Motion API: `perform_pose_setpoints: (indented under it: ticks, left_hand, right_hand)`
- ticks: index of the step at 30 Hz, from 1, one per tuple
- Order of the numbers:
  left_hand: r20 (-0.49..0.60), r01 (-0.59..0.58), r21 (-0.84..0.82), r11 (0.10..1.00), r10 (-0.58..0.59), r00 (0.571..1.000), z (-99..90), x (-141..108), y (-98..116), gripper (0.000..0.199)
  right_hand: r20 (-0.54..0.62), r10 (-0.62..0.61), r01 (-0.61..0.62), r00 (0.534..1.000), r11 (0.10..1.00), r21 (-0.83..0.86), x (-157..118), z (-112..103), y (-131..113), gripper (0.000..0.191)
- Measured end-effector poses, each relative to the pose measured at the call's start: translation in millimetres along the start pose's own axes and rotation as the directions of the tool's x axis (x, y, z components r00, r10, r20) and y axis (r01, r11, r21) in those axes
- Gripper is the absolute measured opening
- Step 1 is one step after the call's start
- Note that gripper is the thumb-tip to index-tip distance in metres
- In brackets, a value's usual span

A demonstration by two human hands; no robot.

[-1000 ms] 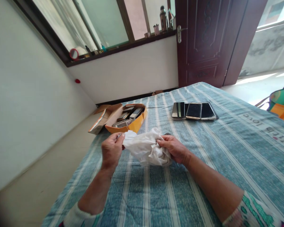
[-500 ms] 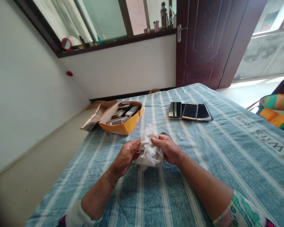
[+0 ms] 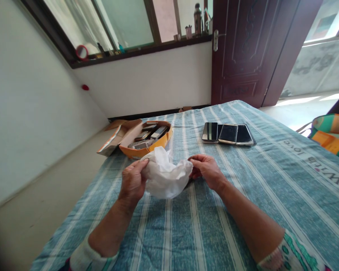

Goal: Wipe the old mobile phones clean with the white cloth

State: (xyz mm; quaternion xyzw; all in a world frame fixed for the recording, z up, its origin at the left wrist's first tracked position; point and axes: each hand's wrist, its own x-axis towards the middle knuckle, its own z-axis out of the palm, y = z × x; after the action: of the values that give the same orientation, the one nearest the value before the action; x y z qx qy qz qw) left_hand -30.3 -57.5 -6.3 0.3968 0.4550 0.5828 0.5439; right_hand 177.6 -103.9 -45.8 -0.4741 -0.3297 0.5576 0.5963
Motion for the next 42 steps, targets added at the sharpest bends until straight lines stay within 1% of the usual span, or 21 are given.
perform_pose_setpoints:
  ticks: [4,6,8,10,11,12,14,15,19,21,24,26,28,29,31,33,34,36,38,40,42]
  left_hand:
    - [-0.063,-0.006,0.065,0.998,0.01,0.998,-0.4,0,-3,0.026]
    - [-0.053,0.007,0.073,0.997,-0.003,0.999,0.7,-2,-4,0.026]
    - [-0.043,0.028,0.064,0.998,-0.025,0.999,2.1,-4,-4,0.026]
    - [-0.006,0.059,0.03,0.998,-0.059,0.998,3.2,-6,-2,0.025]
    - [0.028,0.084,0.002,0.996,-0.084,0.996,3.5,-6,-1,0.025]
    - [0.075,0.121,-0.032,0.992,-0.118,0.99,3.8,-6,1,0.024]
    - [0.191,0.23,-0.111,0.967,-0.206,0.96,4.0,-7,4,0.024]
    - [0.242,0.294,-0.144,0.945,-0.254,0.936,4.1,-8,6,0.024]
    - [0.331,0.479,-0.2,0.855,-0.401,0.854,4.6,-14,13,0.028]
    - [0.345,0.523,-0.2,0.828,-0.44,0.829,4.9,-17,15,0.031]
    - [0.364,0.55,-0.189,0.814,-0.462,0.809,5.1,-19,16,0.034]
    - [0.371,0.552,-0.17,0.816,-0.466,0.803,4.7,-18,14,0.036]
    - [0.378,0.548,-0.137,0.825,-0.468,0.799,3.7,-18,12,0.037]
    - [0.38,0.544,-0.118,0.831,-0.469,0.797,3.1,-17,11,0.038]
    - [0.389,0.543,-0.069,0.837,-0.479,0.787,2.0,-18,10,0.042]
    - [0.395,0.535,-0.013,0.845,-0.487,0.779,1.5,-20,8,0.044]
    - [0.394,0.519,0.013,0.855,-0.482,0.783,1.5,-22,8,0.044]
    - [0.386,0.475,0.053,0.879,-0.456,0.802,2.0,-26,7,0.04]
    - [0.397,0.469,0.091,0.878,-0.464,0.792,2.5,-30,5,0.038]
    - [0.438,0.498,0.127,0.858,-0.499,0.748,2.7,-32,2,0.04]
    - [0.486,0.511,0.15,0.846,-0.513,0.707,2.5,-33,0,0.042]
  right_hand:
    - [-0.068,-0.256,0.247,0.964,0.962,-0.114,-5,3,-7,0.041]
    - [-0.03,-0.355,0.344,0.934,0.92,-0.187,-10,7,-8,0.047]
    - [0.067,-0.385,0.39,0.92,0.889,-0.242,-14,11,-7,0.066]
    - [0.181,-0.357,0.396,0.916,0.875,-0.279,-17,16,-5,0.083]
    - [0.219,-0.328,0.382,0.919,0.877,-0.293,-18,17,-3,0.079]
    - [0.23,-0.294,0.355,0.928,0.884,-0.303,-18,18,-2,0.066]
    - [0.175,-0.229,0.272,0.957,0.919,-0.286,-15,17,-1,0.031]
    - [0.129,-0.192,0.22,0.973,0.941,-0.257,-14,16,-1,0.026]
    - [0.05,-0.009,0.018,0.999,0.983,-0.183,-6,7,-3,0.025]
    - [0.02,0.027,-0.022,0.999,0.978,-0.209,-2,2,-5,0.021]
    - [-0.154,-0.082,0.046,0.985,0.974,-0.223,3,-3,-12,0.026]
    - [-0.27,-0.205,0.129,0.941,0.953,-0.274,4,-6,-18,0.031]
    - [-0.313,-0.335,0.216,0.889,0.908,-0.358,3,-6,-25,0.032]
    - [-0.287,-0.377,0.254,0.881,0.887,-0.384,0,-4,-28,0.033]
    - [-0.138,-0.386,0.315,0.912,0.876,-0.365,-7,2,-32,0.036]
    - [0.112,-0.292,0.312,0.95,0.914,-0.26,-16,11,-33,0.046]
    - [0.236,-0.234,0.284,0.943,0.936,-0.208,-20,16,-32,0.054]
    - [0.427,-0.125,0.198,0.895,0.972,-0.13,-26,23,-27,0.071]
    - [0.575,-0.03,0.093,0.818,0.992,-0.08,-28,26,-22,0.077]
    - [0.674,0.03,0.017,0.738,0.998,-0.063,-27,26,-19,0.065]
    - [0.706,0.062,0.007,0.706,0.995,-0.095,-25,24,-17,0.042]
